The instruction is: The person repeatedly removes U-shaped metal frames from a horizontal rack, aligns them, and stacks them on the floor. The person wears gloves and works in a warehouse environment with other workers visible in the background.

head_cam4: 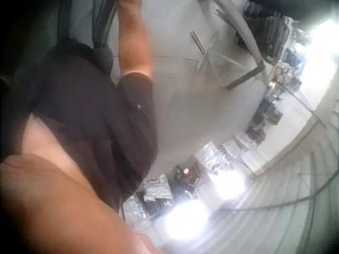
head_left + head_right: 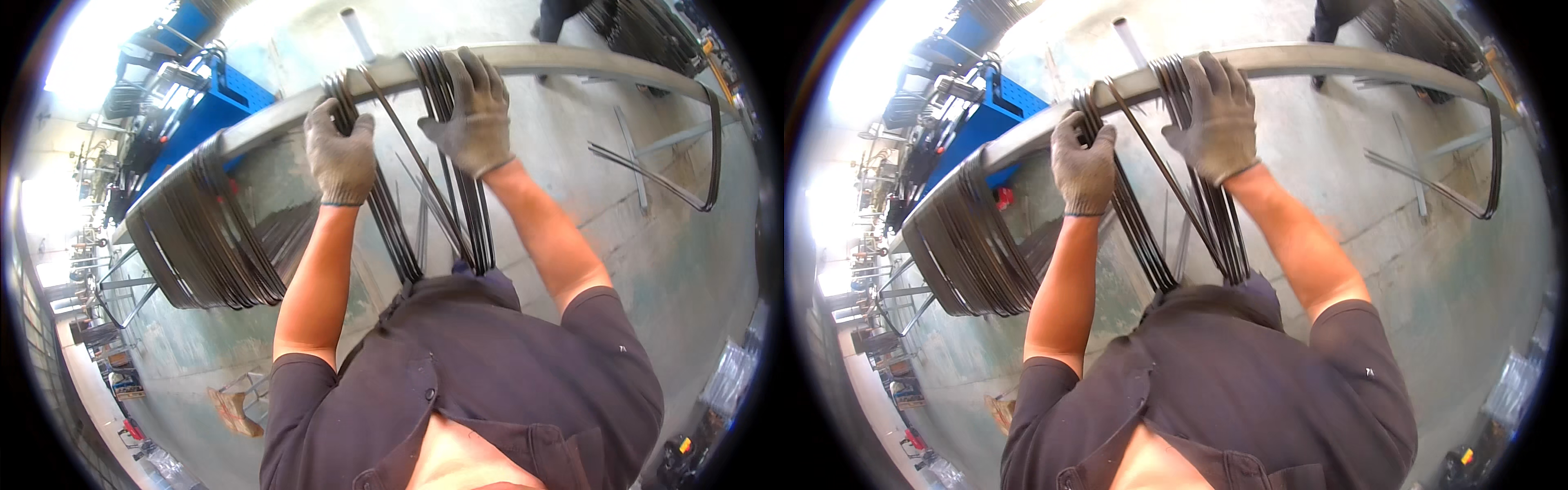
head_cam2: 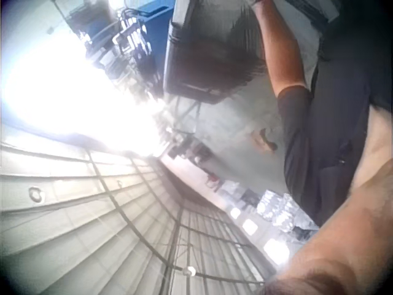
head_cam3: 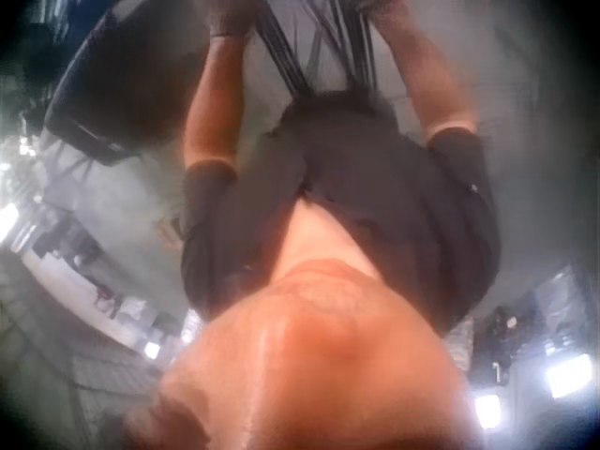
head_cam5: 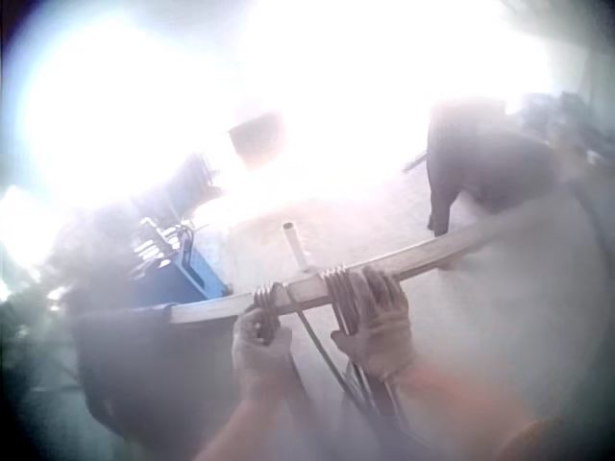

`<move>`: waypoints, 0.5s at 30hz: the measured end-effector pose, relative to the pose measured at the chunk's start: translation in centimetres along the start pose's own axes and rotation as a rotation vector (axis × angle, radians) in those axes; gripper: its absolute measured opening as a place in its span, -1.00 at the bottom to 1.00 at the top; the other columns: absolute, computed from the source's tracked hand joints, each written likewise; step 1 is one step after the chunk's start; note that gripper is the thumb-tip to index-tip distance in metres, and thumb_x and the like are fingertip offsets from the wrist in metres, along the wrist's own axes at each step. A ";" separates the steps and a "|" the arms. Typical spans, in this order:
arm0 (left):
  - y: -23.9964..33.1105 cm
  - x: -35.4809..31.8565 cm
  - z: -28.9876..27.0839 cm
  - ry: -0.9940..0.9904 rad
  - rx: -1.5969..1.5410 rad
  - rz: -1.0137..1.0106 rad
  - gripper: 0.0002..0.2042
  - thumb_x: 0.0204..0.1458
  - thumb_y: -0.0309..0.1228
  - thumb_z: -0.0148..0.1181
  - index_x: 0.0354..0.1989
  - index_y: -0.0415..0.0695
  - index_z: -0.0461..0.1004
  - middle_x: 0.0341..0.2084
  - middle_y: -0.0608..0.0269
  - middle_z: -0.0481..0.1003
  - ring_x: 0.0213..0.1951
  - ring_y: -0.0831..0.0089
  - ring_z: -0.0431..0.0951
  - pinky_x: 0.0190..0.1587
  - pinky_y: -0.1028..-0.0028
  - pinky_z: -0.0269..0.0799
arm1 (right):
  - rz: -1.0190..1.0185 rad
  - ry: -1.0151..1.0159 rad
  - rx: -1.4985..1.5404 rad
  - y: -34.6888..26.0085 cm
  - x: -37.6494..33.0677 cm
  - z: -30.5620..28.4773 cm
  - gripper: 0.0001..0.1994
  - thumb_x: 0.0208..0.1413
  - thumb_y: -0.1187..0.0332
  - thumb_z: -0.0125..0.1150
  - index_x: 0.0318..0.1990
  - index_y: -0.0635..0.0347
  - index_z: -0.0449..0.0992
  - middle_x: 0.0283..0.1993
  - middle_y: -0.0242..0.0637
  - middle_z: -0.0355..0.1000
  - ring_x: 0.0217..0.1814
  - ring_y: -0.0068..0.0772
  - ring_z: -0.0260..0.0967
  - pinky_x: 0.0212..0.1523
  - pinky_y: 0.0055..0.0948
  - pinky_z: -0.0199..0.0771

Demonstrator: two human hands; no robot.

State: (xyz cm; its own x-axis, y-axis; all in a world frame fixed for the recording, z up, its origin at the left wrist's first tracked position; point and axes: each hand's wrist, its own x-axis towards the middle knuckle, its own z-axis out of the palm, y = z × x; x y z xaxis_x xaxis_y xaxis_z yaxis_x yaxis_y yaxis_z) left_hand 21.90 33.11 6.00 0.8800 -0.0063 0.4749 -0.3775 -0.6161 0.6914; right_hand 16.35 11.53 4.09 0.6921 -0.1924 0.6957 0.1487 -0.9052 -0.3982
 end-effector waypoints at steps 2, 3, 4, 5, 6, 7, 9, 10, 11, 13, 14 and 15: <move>-0.3 -3.6 -0.9 -0.097 -0.246 -0.235 -0.49 0.22 -0.45 0.50 0.32 -0.36 0.54 0.21 -0.05 0.62 0.04 0.21 0.70 0.16 0.23 0.66 | 0.110 -0.015 0.059 -0.6 -5.6 -0.7 0.06 -0.06 0.30 0.65 0.64 0.22 0.20 0.60 0.15 0.27 0.65 0.34 0.19 0.62 0.21 0.27; -1.9 -5.7 -0.6 -0.068 -0.386 -0.303 -0.48 0.25 -0.47 0.48 0.34 -0.37 0.50 0.17 0.01 0.64 -0.01 0.33 0.70 0.04 0.31 0.69 | 0.284 -0.087 0.125 -1.2 -8.4 -0.9 -0.01 -0.04 0.30 0.64 0.59 0.24 0.27 0.54 0.16 0.36 0.60 0.27 0.30 0.57 0.12 0.35; -3.6 -7.5 -0.8 -0.113 -0.431 -0.468 -0.45 0.26 -0.47 0.47 0.38 -0.39 0.47 0.12 0.02 0.67 -0.01 0.33 0.70 0.00 0.37 0.69 | 0.455 -0.160 0.192 -1.4 -10.3 -1.2 -0.08 -0.01 0.30 0.64 0.55 0.25 0.35 0.47 0.16 0.45 0.54 0.20 0.41 0.52 0.03 0.43; -4.5 -8.7 -1.7 -0.246 -0.505 -0.652 -0.46 0.29 -0.46 0.46 0.39 -0.39 0.46 0.10 0.01 0.68 -0.03 0.31 0.72 0.01 0.36 0.70 | 0.706 -0.447 0.354 -1.2 -9.6 -2.7 -0.21 0.01 0.26 0.63 0.43 0.27 0.47 0.33 0.15 0.57 0.41 0.14 0.53 0.43 -0.04 0.51; -4.8 -9.9 -2.4 -0.378 -0.579 -0.835 -0.46 0.31 -0.45 0.46 0.40 -0.38 0.45 0.07 0.01 0.70 -0.04 0.29 0.73 0.03 0.35 0.72 | 0.956 -0.734 0.514 -0.9 -8.8 -4.3 -0.33 0.04 0.22 0.63 0.31 0.30 0.60 0.18 0.13 0.68 0.28 0.07 0.65 0.33 -0.11 0.60; -4.4 -11.4 -2.2 -0.414 -0.656 -0.875 -0.49 0.34 -0.43 0.44 0.39 -0.37 0.46 0.07 0.01 0.70 -0.04 0.27 0.75 0.04 0.32 0.74 | 0.875 -0.787 0.470 0.5 -9.9 -3.4 -0.49 0.07 0.11 0.64 0.06 0.31 0.73 -0.12 0.04 0.75 0.03 0.03 0.74 0.18 -0.13 0.68; -3.0 -12.6 -1.7 -0.478 -0.799 -0.929 -0.56 0.41 -0.40 0.39 0.36 -0.35 0.49 0.06 0.02 0.70 0.00 0.21 0.77 0.05 0.22 0.78 | 0.841 -0.894 0.478 0.3 -8.5 -3.8 -0.49 0.07 0.05 0.63 -0.01 0.32 0.75 -0.16 0.00 0.76 -0.06 -0.09 0.75 0.09 -0.16 0.70; -2.2 -12.9 -1.5 -0.561 -0.836 -0.938 -0.56 0.45 -0.43 0.31 0.41 -0.33 0.44 0.13 -0.02 0.67 0.02 0.18 0.75 0.15 0.15 0.76 | 0.855 -0.966 0.497 0.5 -8.5 -3.7 -0.49 0.07 0.04 0.64 -0.01 0.32 0.75 -0.16 -0.02 0.77 -0.08 -0.16 0.76 0.07 -0.19 0.70; -1.1 -12.9 -1.3 -0.611 -0.876 -0.935 -0.57 0.44 -0.45 0.31 0.40 -0.33 0.44 0.12 0.00 0.66 0.01 0.20 0.75 0.15 0.16 0.75 | 0.852 -0.958 0.554 0.6 -8.6 -3.6 -0.49 0.08 0.05 0.64 -0.01 0.32 0.76 -0.16 -0.03 0.78 -0.08 -0.20 0.76 0.06 -0.20 0.71; 0.4 -12.9 -0.1 -0.650 -0.869 -0.918 -0.61 0.38 -0.50 0.35 0.33 -0.34 0.51 0.06 0.06 0.67 -0.03 0.28 0.74 0.08 0.24 0.71 | 0.852 -0.940 0.666 0.8 -9.7 -2.6 -0.51 0.10 0.06 0.65 -0.01 0.32 0.77 -0.15 -0.05 0.79 -0.09 -0.28 0.76 0.05 -0.23 0.71; 1.4 -12.8 0.2 -0.649 -0.802 -0.878 -0.66 0.31 -0.51 0.40 0.22 -0.32 0.59 -0.05 0.13 0.69 -0.10 0.33 0.73 0.03 0.30 0.68 | 0.863 -0.919 0.685 0.9 -10.2 -2.2 -0.51 0.11 0.06 0.65 -0.01 0.32 0.77 -0.14 -0.06 0.79 -0.08 -0.30 0.76 0.05 -0.24 0.72; 1.1 -12.9 0.4 -0.664 -0.762 -0.872 -0.70 0.29 -0.51 0.43 0.16 -0.31 0.63 -0.10 0.16 0.70 -0.12 0.36 0.73 0.02 0.31 0.68 | 0.877 -0.896 0.704 1.0 -10.8 -1.8 -0.52 0.12 0.07 0.65 0.00 0.31 0.77 -0.13 -0.07 0.79 -0.08 -0.32 0.76 0.05 -0.25 0.72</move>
State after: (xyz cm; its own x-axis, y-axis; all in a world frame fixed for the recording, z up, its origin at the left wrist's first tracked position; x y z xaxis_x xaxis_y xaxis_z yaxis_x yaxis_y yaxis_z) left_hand 10.25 32.25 0.43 0.8049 -0.3517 -0.4780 0.5024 -0.0249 0.8643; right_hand 7.72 12.00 -2.74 0.9055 -0.0403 -0.4224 -0.4216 -0.1987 -0.8848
